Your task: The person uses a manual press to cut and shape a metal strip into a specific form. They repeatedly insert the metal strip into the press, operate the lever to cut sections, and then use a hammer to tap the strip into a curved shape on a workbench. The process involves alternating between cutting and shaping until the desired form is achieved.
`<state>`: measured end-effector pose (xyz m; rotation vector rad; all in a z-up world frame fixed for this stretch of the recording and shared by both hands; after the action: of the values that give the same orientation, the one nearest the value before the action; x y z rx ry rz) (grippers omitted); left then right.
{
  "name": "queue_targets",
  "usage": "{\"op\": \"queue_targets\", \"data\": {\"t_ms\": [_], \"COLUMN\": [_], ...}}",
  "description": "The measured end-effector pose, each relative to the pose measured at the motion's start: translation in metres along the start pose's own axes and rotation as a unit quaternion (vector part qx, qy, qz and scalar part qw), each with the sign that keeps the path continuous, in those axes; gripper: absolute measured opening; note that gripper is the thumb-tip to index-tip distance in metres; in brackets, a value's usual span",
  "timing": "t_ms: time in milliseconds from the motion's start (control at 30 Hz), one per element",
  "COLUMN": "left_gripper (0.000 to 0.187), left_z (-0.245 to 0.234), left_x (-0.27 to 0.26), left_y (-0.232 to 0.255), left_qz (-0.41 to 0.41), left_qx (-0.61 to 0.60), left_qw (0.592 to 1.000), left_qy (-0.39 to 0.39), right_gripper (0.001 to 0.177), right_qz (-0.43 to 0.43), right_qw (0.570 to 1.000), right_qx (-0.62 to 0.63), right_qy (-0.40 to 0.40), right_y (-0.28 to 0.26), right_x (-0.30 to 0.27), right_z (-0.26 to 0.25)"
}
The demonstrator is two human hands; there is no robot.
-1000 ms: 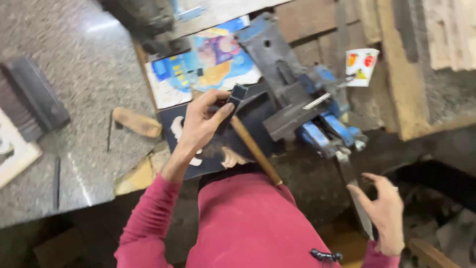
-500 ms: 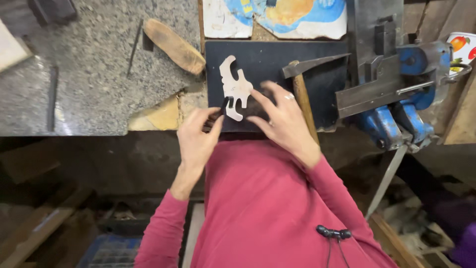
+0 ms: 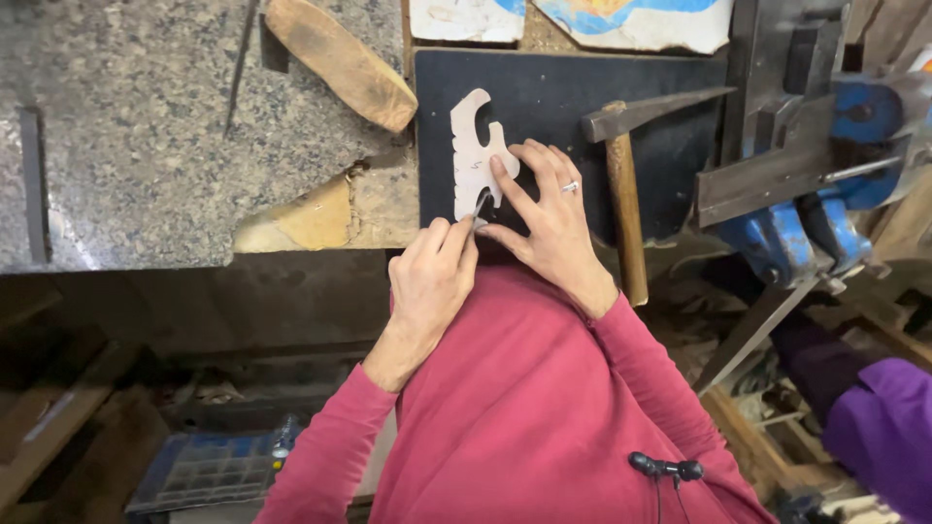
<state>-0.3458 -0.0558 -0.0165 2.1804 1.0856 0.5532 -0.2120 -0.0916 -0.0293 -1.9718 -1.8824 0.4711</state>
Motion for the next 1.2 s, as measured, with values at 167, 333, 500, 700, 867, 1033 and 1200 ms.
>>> {"op": "queue_targets", "data": {"t_ms": [167, 333, 500, 700, 867, 1033, 1200], "left_gripper": [0.021, 0.025, 0.026, 0.022, 0.019, 0.020, 0.020], "left_z": [0.005, 0.007, 0.006, 0.005, 0.006, 0.007, 0.008], "left_x": [0.003, 0.004, 0.006, 0.009, 0.010, 0.012, 0.012], "left_y": [0.004, 0.009, 0.012, 0.002, 0.003, 0.004, 0.011], "left_qz": [-0.004, 0.015, 0.031, -0.020, -0.032, -0.028, 0.015], "left_qx": [0.031, 0.060, 0.085, 0.028, 0.010, 0.006, 0.057], "left_qw": [0.999, 0.998, 0.996, 0.999, 0.999, 1.000, 0.998], "left_qy": [0.012, -0.009, -0.013, -0.005, -0.009, -0.013, -0.020], "right_gripper": [0.075, 0.068, 0.065, 0.064, 0.065, 0.063, 0.064], "right_qz": [0.016, 0.027, 0.032, 0.044, 0.040, 0.041, 0.043], "right_qw": [1.000, 0.999, 0.999, 0.999, 0.998, 0.997, 0.997], "right_qx": [0.012, 0.020, 0.026, 0.018, 0.034, 0.048, 0.044], "right_qy": [0.001, 0.012, 0.021, 0.018, 0.033, 0.048, 0.051], "right_y": [0.003, 0.003, 0.005, 0.008, 0.009, 0.011, 0.011], "right_x": [0.002, 0.001, 0.000, -0.002, -0.002, -0.003, -0.005], "right_z": [0.001, -0.001, -0.001, 0.002, 0.000, 0.000, 0.003]}}
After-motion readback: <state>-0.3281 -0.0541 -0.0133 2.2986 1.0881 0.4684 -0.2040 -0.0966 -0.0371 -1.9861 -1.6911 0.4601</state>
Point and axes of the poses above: each hand's wrist, its own x-axis towards the middle knuckle, its own z-axis out of the palm, y = z × x, the point moved 10 cm from there along x, towards the middle knuckle, and after that the axes turned 3 degrees about -x, right-handed, at the moved point
